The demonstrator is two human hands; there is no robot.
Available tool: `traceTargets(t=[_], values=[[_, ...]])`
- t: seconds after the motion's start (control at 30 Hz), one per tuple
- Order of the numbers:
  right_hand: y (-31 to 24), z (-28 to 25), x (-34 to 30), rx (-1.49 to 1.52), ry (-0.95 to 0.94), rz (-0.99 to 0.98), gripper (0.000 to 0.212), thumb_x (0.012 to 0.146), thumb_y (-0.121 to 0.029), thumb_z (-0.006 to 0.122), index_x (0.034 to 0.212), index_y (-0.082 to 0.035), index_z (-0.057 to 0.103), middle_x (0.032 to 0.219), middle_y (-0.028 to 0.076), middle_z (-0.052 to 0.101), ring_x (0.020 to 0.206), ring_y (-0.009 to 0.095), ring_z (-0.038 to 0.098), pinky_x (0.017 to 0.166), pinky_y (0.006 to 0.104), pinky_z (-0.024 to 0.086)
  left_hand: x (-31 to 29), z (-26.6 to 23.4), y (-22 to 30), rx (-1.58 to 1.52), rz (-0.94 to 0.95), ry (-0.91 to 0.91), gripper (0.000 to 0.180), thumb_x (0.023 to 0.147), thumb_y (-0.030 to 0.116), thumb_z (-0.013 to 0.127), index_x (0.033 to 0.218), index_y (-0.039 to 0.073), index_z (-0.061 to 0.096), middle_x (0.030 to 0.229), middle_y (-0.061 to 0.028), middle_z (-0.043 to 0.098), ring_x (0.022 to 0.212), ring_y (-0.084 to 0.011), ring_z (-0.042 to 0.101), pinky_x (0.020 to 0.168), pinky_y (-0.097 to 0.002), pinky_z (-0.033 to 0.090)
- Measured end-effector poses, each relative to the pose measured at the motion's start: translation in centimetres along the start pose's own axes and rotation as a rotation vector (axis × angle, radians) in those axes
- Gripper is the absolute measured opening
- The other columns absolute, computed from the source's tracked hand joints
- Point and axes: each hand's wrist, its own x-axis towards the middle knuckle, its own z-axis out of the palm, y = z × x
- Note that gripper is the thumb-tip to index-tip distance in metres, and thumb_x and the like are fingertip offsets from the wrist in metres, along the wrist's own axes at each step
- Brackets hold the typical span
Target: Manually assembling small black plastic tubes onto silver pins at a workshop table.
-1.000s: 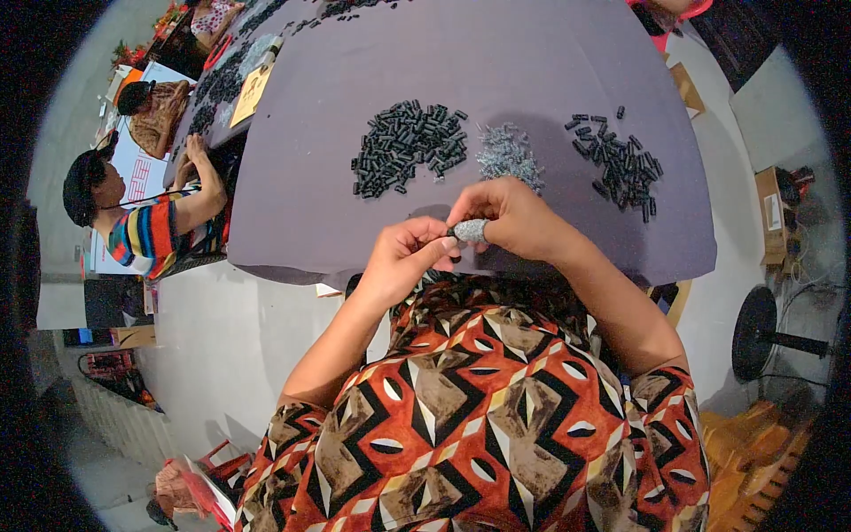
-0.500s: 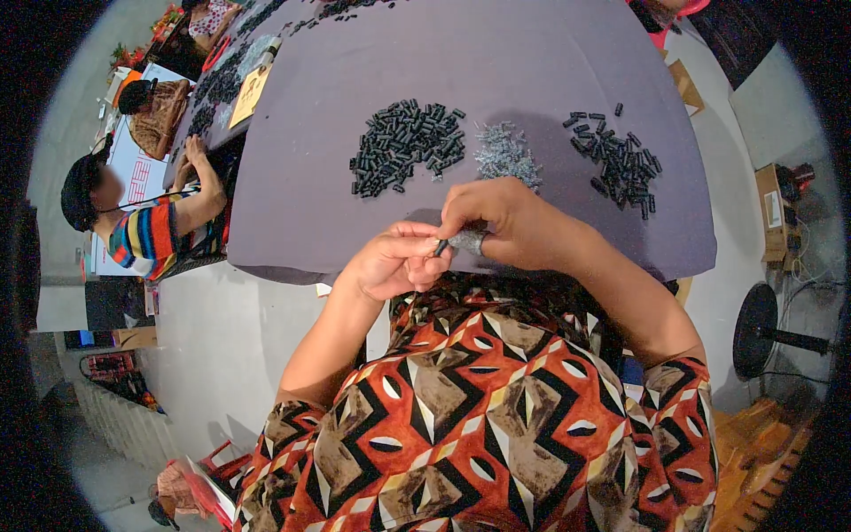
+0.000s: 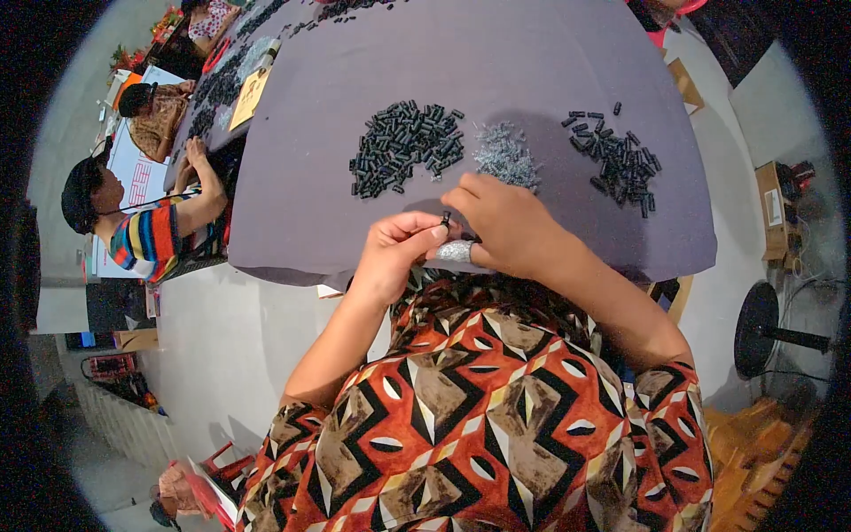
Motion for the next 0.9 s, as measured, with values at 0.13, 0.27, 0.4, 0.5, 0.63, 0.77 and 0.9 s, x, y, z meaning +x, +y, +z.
traceTargets(t=[0.13,0.27,0.4,0.5,0.63,0.77,0.9], values=[[-0.1,1.0,0.2,-0.132,-0.001,0.012,0.033,0.068,-0.018,0.075,0.093,-0.006,0.057,0.090,0.009,0.054,0.087,0.028,0.060,0.070,0.0400,0.052,0.3,0.3,-0.4,0.106,0.043,0.035,0.008,0.089,0.005,0.068,0.096,0.004,0.072,0.085,0.0009,0.070,0.066,-0.0027,0.056,0.060,-0.0186,0.043],[0.2,2.6,0.1,-0.199,0.048,0.002,0.027,0.069,-0.023,0.075,0.082,-0.008,0.057,0.082,0.008,0.054,0.079,0.027,0.061,0.064,0.0403,0.052,0.6,-0.2,-0.5,0.197,0.035,0.045,0.009,0.088,0.006,0.070,0.095,0.003,0.072,0.084,0.0015,0.070,0.067,-0.0030,0.057,0.061,-0.0190,0.045],[0.3,3.0,0.0,-0.150,-0.007,0.070,0.031,0.067,-0.024,0.072,0.088,-0.006,0.057,0.082,0.009,0.056,0.078,0.029,0.062,0.064,0.0412,0.051,1.0,-0.6,-1.2,0.153,0.017,0.001,0.009,0.088,0.007,0.070,0.095,0.002,0.072,0.085,0.0010,0.070,0.069,-0.0038,0.058,0.063,-0.0192,0.047],[0.5,3.3,0.1,-0.184,0.004,0.041,0.026,0.069,-0.026,0.074,0.081,-0.007,0.060,0.078,0.009,0.062,0.074,0.028,0.066,0.061,0.0408,0.053,1.3,-0.7,-1.0,0.213,-0.008,0.008,0.009,0.089,0.008,0.069,0.094,0.001,0.071,0.085,0.0000,0.070,0.071,-0.0048,0.060,0.065,-0.0198,0.048],[1.1,4.0,-0.1,-0.160,0.018,0.017,0.021,0.065,-0.019,0.068,0.080,-0.007,0.059,0.075,0.009,0.059,0.071,0.029,0.063,0.059,0.0416,0.051,1.7,-0.9,-0.8,0.277,-0.085,0.004,0.010,0.089,0.010,0.069,0.093,0.001,0.071,0.085,-0.0003,0.070,0.073,-0.0052,0.061,0.065,-0.0194,0.050],[1.3,4.5,0.0,-0.192,0.019,-0.028,0.019,0.068,-0.023,0.069,0.075,-0.007,0.061,0.072,0.009,0.062,0.068,0.029,0.065,0.059,0.0414,0.052,1.9,-1.2,-0.6,0.268,-0.131,-0.017,0.010,0.088,0.010,0.069,0.093,0.001,0.072,0.085,0.0002,0.070,0.072,-0.0049,0.061,0.064,-0.0183,0.050],[1.4,4.7,-0.2,-0.192,0.026,-0.048,0.020,0.070,-0.025,0.070,0.074,-0.007,0.063,0.072,0.011,0.065,0.067,0.029,0.066,0.060,0.0408,0.053,2.2,-1.5,-0.8,0.279,-0.107,-0.052,0.011,0.089,0.011,0.069,0.093,0.002,0.072,0.085,0.0000,0.069,0.072,-0.0050,0.062,0.064,-0.0181,0.050]])
